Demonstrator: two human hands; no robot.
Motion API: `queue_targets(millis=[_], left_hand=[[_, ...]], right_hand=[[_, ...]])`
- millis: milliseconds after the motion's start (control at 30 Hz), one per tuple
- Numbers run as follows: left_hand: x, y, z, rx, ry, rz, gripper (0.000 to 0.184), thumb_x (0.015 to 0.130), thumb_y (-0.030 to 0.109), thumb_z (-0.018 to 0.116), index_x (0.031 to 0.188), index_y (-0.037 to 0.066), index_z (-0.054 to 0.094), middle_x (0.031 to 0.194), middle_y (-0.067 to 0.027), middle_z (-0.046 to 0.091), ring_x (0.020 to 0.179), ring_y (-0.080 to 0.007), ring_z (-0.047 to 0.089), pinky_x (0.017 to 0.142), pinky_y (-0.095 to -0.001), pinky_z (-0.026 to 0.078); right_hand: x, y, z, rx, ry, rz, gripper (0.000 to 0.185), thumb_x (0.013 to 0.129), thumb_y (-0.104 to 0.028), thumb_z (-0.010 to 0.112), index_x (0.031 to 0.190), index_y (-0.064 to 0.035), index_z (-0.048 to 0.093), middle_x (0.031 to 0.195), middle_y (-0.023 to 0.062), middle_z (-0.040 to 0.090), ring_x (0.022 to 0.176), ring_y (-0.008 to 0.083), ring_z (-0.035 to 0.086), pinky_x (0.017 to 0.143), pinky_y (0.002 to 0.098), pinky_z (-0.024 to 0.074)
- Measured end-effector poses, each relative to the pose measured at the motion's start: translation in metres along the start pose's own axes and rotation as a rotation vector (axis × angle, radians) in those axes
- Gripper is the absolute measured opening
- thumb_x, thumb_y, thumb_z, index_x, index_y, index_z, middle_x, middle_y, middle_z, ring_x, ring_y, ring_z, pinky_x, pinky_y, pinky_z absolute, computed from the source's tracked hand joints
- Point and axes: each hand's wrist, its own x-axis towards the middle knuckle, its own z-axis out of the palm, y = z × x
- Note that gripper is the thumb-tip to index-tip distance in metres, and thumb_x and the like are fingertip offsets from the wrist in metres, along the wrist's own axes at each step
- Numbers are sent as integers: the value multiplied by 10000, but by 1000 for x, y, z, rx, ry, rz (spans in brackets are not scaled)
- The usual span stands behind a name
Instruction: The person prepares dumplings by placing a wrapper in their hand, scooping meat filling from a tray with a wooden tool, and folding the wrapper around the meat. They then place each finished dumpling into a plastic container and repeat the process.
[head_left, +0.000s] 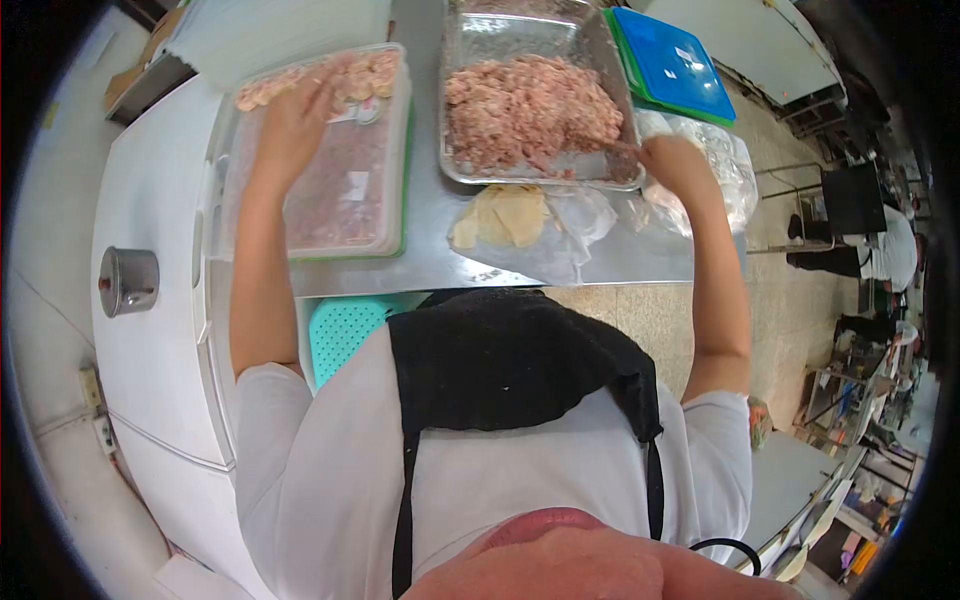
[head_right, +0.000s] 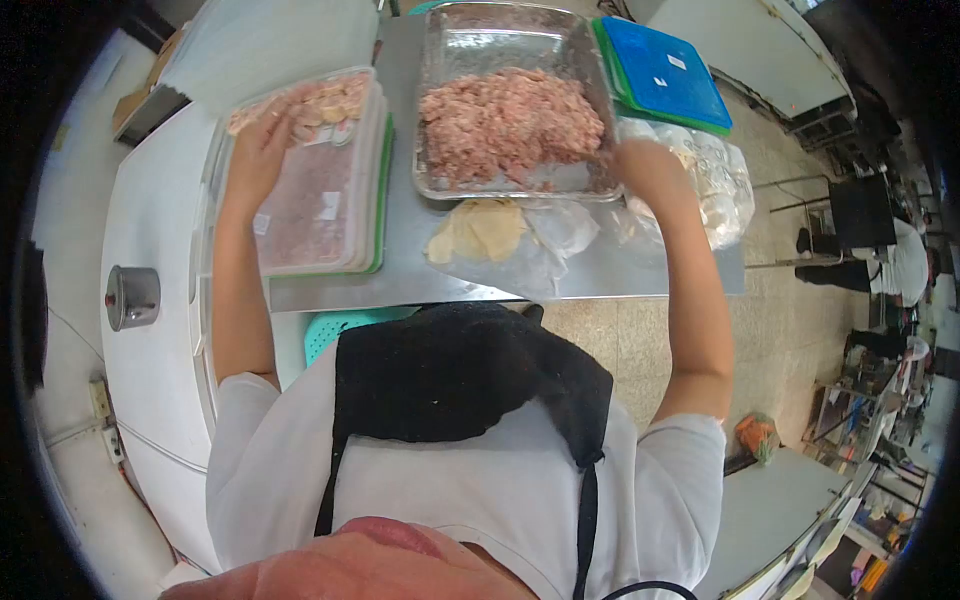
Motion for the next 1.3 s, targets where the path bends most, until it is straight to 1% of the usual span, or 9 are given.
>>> queue_targets(millis=[100, 200, 267, 400, 600, 667, 1000, 1100, 1300], left_hand=[[-3, 53, 68, -103, -132, 39, 259, 944, 108, 491, 1166, 62, 616, 949, -29, 674, 892, -92, 627, 795, -249, 478], [10, 44, 140, -210, -293, 175, 227, 905, 140, 543, 1102, 63, 624, 915, -124, 653, 908, -206, 642, 799, -306, 493], [12, 33, 182, 318, -131, 383, 207, 857, 100, 575, 1051, 44, 623, 975, -131, 613, 950, -289, 614, 790, -353, 496], [2, 56, 207, 350, 59, 420, 200, 826, 76, 584, 1018, 36, 621, 997, -140, 582, 937, -346, 581, 769, -398, 486], [-59, 60, 249, 251, 43, 236, 231, 815, 108, 632, 1043, 72, 621, 955, -102, 580, 841, -279, 591, 712, -356, 489], [-82, 45, 268, 180, -155, -70, 184, 804, 103, 642, 980, 51, 622, 892, -135, 558, 843, -328, 559, 749, -392, 468], [-107, 22, 288, 269, -99, -59, 235, 765, 191, 695, 955, 61, 650, 894, -109, 581, 937, -313, 532, 832, -384, 438], [-109, 31, 278, -139, -131, -471, 193, 781, 192, 672, 922, 61, 659, 936, -107, 599, 969, -307, 538, 828, -383, 438], [-83, 29, 309, 318, 55, 144, 234, 764, 237, 688, 943, 86, 673, 978, -113, 588, 1007, -307, 520, 842, -422, 413]], right_hand=[[38, 14, 43, -83, 104, -132, 204, 783, -171, 549, 752, -30, 693, 784, 169, 672, 749, 337, 662, 654, 452, 521], [18, -26, 62, -18, 16, -393, 184, 768, -126, 539, 748, -42, 701, 752, 170, 671, 717, 310, 676, 617, 430, 539], [6, -29, 42, -27, -47, -470, 184, 772, -121, 537, 742, -41, 700, 735, 169, 670, 704, 302, 680, 608, 423, 544], [31, 5, 17, -38, 125, -457, 166, 760, -121, 554, 709, -47, 694, 690, 153, 665, 683, 291, 684, 593, 406, 547], [26, 15, 58, 106, 111, -649, 171, 759, -131, 553, 680, -44, 677, 701, 157, 658, 668, 327, 663, 605, 419, 532], [21, 26, 50, 61, 106, -706, 158, 752, -125, 559, 698, -50, 687, 702, 153, 660, 682, 311, 670, 601, 408, 534], [37, 31, 44, 135, 35, -796, 181, 780, -145, 554, 738, -29, 687, 757, 174, 664, 724, 333, 668, 623, 432, 533], [60, 39, 44, 170, -106, -611, 190, 763, -159, 555, 718, -21, 677, 735, 193, 653, 703, 345, 662, 615, 451, 528], [42, 3, 80, 165, 27, -717, 241, 793, -222, 557, 712, -30, 680, 731, 191, 650, 719, 348, 655, 644, 466, 515]])
